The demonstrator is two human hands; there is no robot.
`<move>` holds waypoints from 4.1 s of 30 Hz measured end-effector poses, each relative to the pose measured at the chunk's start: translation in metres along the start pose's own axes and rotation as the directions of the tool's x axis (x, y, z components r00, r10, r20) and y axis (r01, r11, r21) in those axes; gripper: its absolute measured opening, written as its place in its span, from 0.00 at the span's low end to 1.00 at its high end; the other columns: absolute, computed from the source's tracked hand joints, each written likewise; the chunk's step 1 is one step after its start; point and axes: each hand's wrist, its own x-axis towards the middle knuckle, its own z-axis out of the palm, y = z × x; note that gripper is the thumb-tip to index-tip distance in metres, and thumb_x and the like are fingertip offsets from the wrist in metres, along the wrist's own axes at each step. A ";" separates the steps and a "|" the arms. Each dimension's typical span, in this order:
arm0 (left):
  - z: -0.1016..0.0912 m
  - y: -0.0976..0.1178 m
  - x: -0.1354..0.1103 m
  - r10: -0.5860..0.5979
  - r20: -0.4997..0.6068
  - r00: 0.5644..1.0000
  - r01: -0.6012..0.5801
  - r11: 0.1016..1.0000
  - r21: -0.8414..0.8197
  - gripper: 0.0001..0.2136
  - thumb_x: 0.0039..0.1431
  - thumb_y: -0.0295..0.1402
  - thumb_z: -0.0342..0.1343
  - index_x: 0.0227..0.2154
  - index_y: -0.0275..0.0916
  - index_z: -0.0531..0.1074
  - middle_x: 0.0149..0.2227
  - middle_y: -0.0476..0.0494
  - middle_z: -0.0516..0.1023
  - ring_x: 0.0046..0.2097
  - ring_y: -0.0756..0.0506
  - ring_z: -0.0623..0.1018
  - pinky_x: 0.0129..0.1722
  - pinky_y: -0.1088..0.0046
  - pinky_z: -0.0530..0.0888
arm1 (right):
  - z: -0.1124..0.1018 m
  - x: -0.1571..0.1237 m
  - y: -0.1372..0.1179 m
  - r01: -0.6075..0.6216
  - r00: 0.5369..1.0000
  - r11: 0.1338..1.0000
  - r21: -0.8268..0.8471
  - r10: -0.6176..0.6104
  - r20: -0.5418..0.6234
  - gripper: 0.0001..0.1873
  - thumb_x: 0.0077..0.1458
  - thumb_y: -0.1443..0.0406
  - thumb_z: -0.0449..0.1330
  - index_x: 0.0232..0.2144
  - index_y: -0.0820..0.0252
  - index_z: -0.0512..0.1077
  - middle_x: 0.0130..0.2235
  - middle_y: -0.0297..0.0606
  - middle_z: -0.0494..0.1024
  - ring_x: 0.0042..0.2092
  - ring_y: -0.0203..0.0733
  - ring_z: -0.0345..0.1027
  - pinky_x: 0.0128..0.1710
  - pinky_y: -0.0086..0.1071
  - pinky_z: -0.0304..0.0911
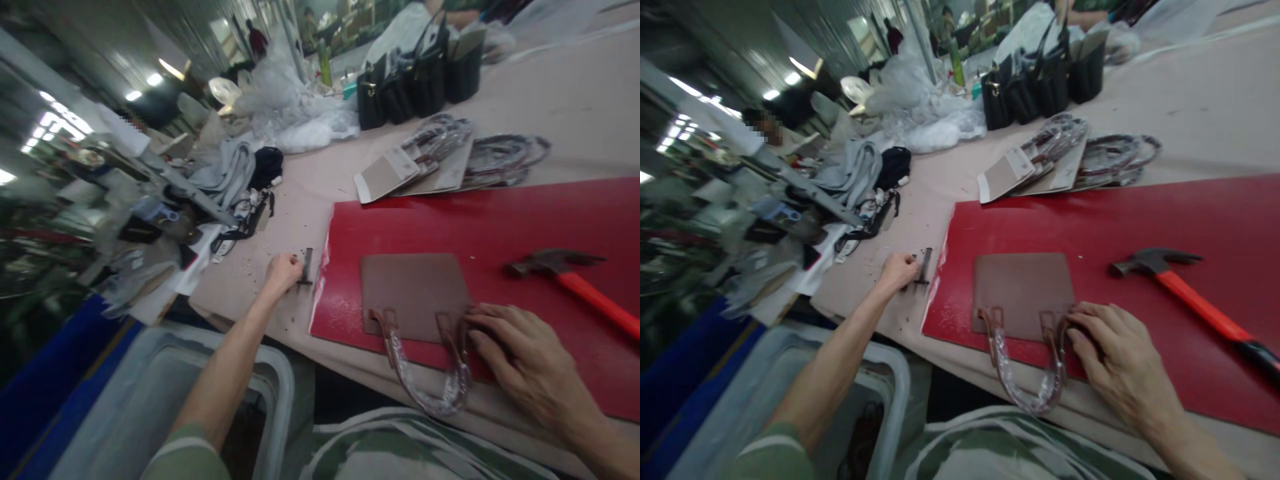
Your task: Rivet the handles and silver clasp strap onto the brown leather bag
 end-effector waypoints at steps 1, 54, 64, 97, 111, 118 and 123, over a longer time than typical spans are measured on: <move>-0.004 -0.005 0.003 -0.019 -0.017 1.000 0.019 1.000 0.004 0.14 0.60 0.42 0.55 0.35 0.38 0.82 0.37 0.39 0.85 0.41 0.42 0.82 0.36 0.73 0.69 | 0.003 -0.001 0.006 0.010 1.000 1.000 -0.001 -0.010 -0.010 0.09 0.65 0.56 0.55 0.41 0.49 0.73 0.41 0.44 0.79 0.40 0.54 0.74 0.41 0.52 0.67; 0.072 0.093 -0.155 0.515 -0.482 0.708 -0.661 0.247 -0.708 0.10 0.64 0.27 0.59 0.47 0.39 0.72 0.46 0.41 0.83 0.49 0.45 0.83 0.54 0.64 0.80 | 0.000 -0.002 -0.008 -0.079 0.996 0.997 0.021 0.077 0.052 0.06 0.65 0.66 0.56 0.41 0.58 0.73 0.43 0.43 0.77 0.44 0.48 0.70 0.47 0.46 0.63; 0.074 0.094 -0.154 0.564 -0.492 0.663 -0.693 0.215 -0.688 0.10 0.64 0.26 0.59 0.47 0.40 0.72 0.45 0.40 0.82 0.49 0.44 0.82 0.53 0.63 0.80 | 0.000 -0.001 -0.009 -0.100 0.994 0.994 0.038 0.098 0.045 0.06 0.64 0.65 0.56 0.40 0.57 0.74 0.43 0.44 0.78 0.43 0.49 0.70 0.47 0.47 0.64; 0.076 0.112 -0.151 0.618 -0.536 0.576 -0.805 0.315 -0.503 0.07 0.65 0.26 0.53 0.44 0.38 0.71 0.41 0.41 0.80 0.45 0.46 0.81 0.48 0.69 0.78 | 0.000 -0.002 -0.008 -0.083 0.996 0.996 0.039 0.082 0.039 0.05 0.64 0.66 0.57 0.40 0.59 0.73 0.43 0.44 0.77 0.44 0.50 0.70 0.47 0.46 0.63; 0.082 0.119 -0.140 0.671 -0.518 0.531 -0.829 0.282 -0.484 0.05 0.66 0.27 0.51 0.41 0.39 0.70 0.37 0.43 0.77 0.38 0.46 0.79 0.40 0.72 0.77 | -0.026 0.005 -0.005 -0.182 0.983 0.982 0.057 0.182 0.003 0.09 0.64 0.62 0.55 0.40 0.56 0.74 0.44 0.44 0.78 0.47 0.50 0.73 0.48 0.45 0.68; 0.085 0.118 -0.139 0.686 -0.499 0.530 -0.823 0.273 -0.498 0.06 0.65 0.25 0.50 0.42 0.39 0.68 0.37 0.42 0.76 0.38 0.45 0.78 0.40 0.69 0.77 | -0.088 -0.011 0.053 -0.427 0.880 0.760 -0.491 0.474 -0.031 0.13 0.59 0.55 0.53 0.40 0.54 0.70 0.43 0.53 0.74 0.46 0.62 0.69 0.43 0.52 0.64; 0.084 0.119 -0.140 0.701 -0.488 0.520 -0.829 0.276 -0.487 0.07 0.63 0.25 0.50 0.42 0.40 0.67 0.37 0.43 0.75 0.38 0.44 0.78 0.40 0.69 0.76 | -0.098 -0.014 0.060 -0.681 0.606 0.618 -0.393 0.777 0.170 0.10 0.54 0.59 0.57 0.25 0.50 0.59 0.27 0.42 0.66 0.30 0.51 0.64 0.31 0.46 0.57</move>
